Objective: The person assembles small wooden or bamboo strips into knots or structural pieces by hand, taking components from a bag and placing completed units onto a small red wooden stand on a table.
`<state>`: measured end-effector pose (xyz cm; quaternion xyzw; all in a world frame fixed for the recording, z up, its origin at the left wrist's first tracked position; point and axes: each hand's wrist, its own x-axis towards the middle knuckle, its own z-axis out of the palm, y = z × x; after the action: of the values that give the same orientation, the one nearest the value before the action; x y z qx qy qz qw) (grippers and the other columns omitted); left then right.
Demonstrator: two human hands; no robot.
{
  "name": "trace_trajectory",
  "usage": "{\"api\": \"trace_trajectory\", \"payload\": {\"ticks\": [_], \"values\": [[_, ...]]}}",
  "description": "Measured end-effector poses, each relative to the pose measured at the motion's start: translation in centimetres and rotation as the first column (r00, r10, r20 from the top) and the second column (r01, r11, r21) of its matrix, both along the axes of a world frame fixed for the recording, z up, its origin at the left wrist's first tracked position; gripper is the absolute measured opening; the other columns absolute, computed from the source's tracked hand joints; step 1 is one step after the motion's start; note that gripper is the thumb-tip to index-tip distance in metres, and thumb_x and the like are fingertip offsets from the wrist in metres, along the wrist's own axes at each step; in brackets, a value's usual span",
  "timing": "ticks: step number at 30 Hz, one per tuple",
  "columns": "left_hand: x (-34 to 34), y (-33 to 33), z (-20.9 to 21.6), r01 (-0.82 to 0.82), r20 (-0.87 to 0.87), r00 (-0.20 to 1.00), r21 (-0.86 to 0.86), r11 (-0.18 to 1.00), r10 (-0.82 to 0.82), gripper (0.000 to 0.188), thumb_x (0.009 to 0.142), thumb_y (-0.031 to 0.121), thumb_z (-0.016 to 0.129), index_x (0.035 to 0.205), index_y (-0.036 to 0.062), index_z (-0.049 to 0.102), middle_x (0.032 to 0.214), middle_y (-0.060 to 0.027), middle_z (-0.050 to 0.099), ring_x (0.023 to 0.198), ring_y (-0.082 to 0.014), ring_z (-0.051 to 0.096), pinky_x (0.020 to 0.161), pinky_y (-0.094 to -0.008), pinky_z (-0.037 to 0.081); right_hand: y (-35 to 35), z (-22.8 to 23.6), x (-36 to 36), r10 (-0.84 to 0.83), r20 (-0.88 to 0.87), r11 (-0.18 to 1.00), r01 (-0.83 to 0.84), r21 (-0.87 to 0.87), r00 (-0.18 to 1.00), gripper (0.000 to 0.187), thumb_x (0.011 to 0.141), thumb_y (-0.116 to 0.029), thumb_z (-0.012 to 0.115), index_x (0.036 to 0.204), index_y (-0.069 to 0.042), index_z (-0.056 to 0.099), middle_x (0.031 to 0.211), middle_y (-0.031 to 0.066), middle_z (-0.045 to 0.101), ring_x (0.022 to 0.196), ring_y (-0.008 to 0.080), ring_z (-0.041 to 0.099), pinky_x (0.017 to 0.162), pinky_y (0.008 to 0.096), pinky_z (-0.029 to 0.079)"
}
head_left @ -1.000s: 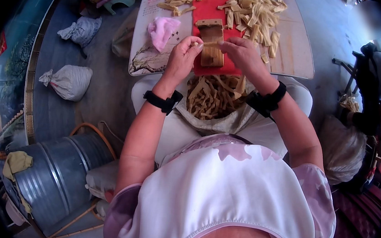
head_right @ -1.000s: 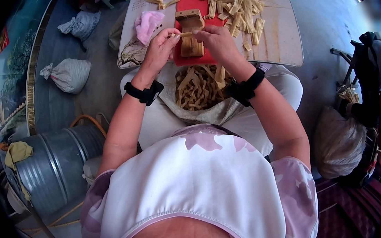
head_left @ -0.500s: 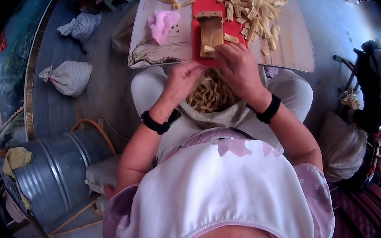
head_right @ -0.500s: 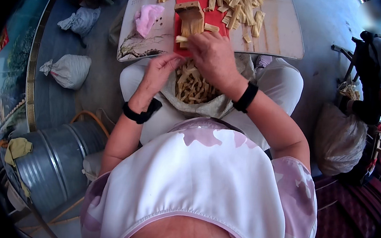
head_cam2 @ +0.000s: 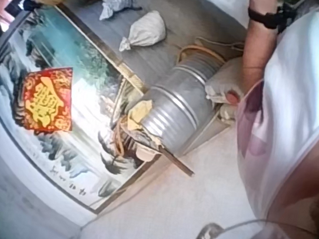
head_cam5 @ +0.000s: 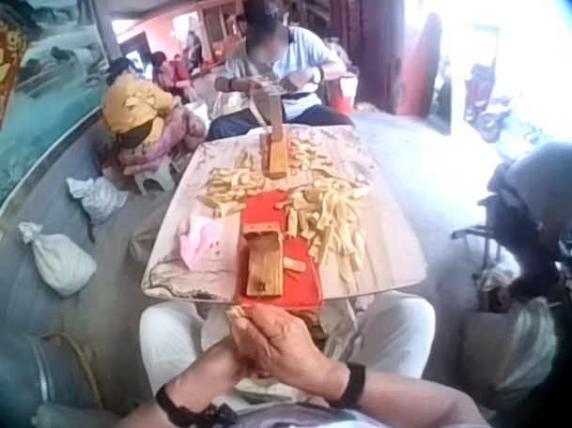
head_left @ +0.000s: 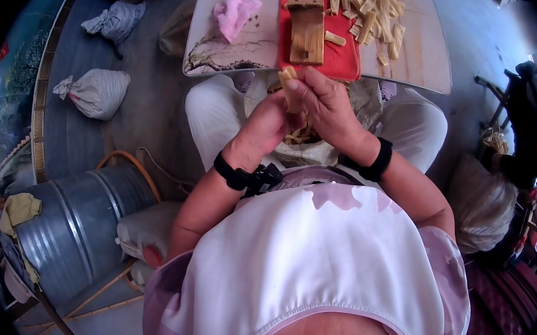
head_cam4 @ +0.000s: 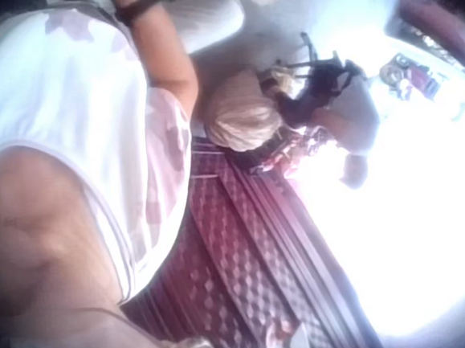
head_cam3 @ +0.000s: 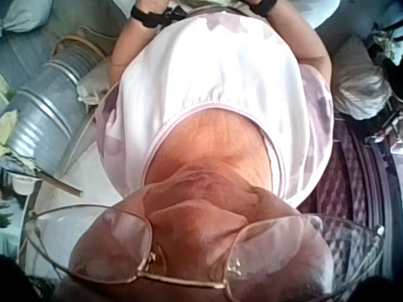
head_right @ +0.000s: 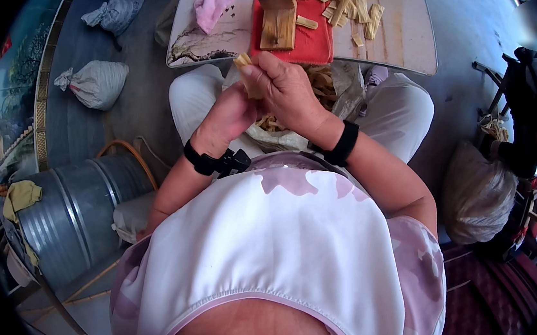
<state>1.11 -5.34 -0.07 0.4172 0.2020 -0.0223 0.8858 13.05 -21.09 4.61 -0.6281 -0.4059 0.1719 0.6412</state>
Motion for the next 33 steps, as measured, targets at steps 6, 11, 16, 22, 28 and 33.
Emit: {"api": "trace_trajectory", "payload": {"ticks": [6,11,16,22,28,33], "values": [[0.0,0.6,1.4,-0.052,0.113,0.986,0.908,0.415,-0.124,0.02,0.117,0.008,0.065,0.133,0.0064,0.077,0.103,-0.007,0.078,0.096,-0.0295,0.077,0.087,-0.0465,0.063,0.6,0.2,0.4,-0.1,0.067,0.989,0.107,-0.102,0.993,0.03,0.127,-0.028,0.07,0.112,-0.002,0.066,0.092,0.0177,0.067,0.085,0.0364,0.069,0.08,0.0466,0.06],[0.2,0.1,4.1,-0.412,0.404,0.909,0.907,0.082,0.099,0.042,0.107,-0.008,0.066,0.145,0.0048,0.079,0.115,-0.0171,0.077,0.106,-0.0411,0.076,0.096,-0.0525,0.062,0.5,1.1,0.2,0.093,-0.597,0.995,-0.051,0.088,0.797,0.03,0.13,-0.03,0.069,0.114,-0.004,0.07,0.092,-0.0035,0.068,0.076,0.0084,0.061,0.068,0.0303,0.054],[0.4,0.7,4.8,-0.486,0.48,0.874,0.861,-0.151,-0.075,0.031,0.107,-0.006,0.067,0.136,0.0026,0.077,0.122,-0.017,0.074,0.108,-0.041,0.075,0.099,-0.0494,0.061,-0.8,3.2,-0.4,0.008,-0.142,0.998,-0.017,-0.057,0.99,0.035,0.128,-0.038,0.071,0.122,-0.003,0.074,0.087,0.0102,0.076,0.076,0.0269,0.076,0.069,0.0421,0.059],[0.2,-0.4,7.0,-0.188,0.256,0.966,0.592,0.784,0.039,0.019,0.117,-0.001,0.063,0.134,0.0028,0.071,0.128,-0.0084,0.074,0.117,-0.0212,0.074,0.106,-0.041,0.059,-2.5,4.1,1.0,-0.048,0.383,0.977,0.123,-0.174,0.923,0.035,0.123,-0.036,0.078,0.118,-0.002,0.078,0.096,0.0214,0.083,0.088,0.0389,0.083,0.075,0.0506,0.063],[0.6,1.3,5.2,-0.16,0.28,0.96,0.597,0.786,-0.017,0.02,0.127,0.005,0.06,0.145,0.0031,0.069,0.129,-0.0038,0.076,0.118,-0.0104,0.07,0.112,-0.0308,0.057,-2.9,4.4,1.5,0.189,-0.361,0.982,-0.181,0.054,0.913,0.033,0.124,-0.028,0.08,0.133,0.002,0.089,0.109,0.0033,0.089,0.102,0.0092,0.077,0.092,0.0314,0.063],[0.3,-0.6,4.9,-0.365,0.329,0.929,0.729,0.578,0.172,0.022,0.127,0.015,0.073,0.139,-0.0001,0.082,0.115,-0.0013,0.082,0.105,-0.0096,0.073,0.1,-0.0303,0.062,-2.7,5.6,0.5,0.093,-0.423,0.994,-0.111,-0.018,0.901,0.038,0.126,-0.031,0.077,0.14,0.003,0.087,0.108,0.0002,0.084,0.101,0.0065,0.07,0.09,0.028,0.06]]}}
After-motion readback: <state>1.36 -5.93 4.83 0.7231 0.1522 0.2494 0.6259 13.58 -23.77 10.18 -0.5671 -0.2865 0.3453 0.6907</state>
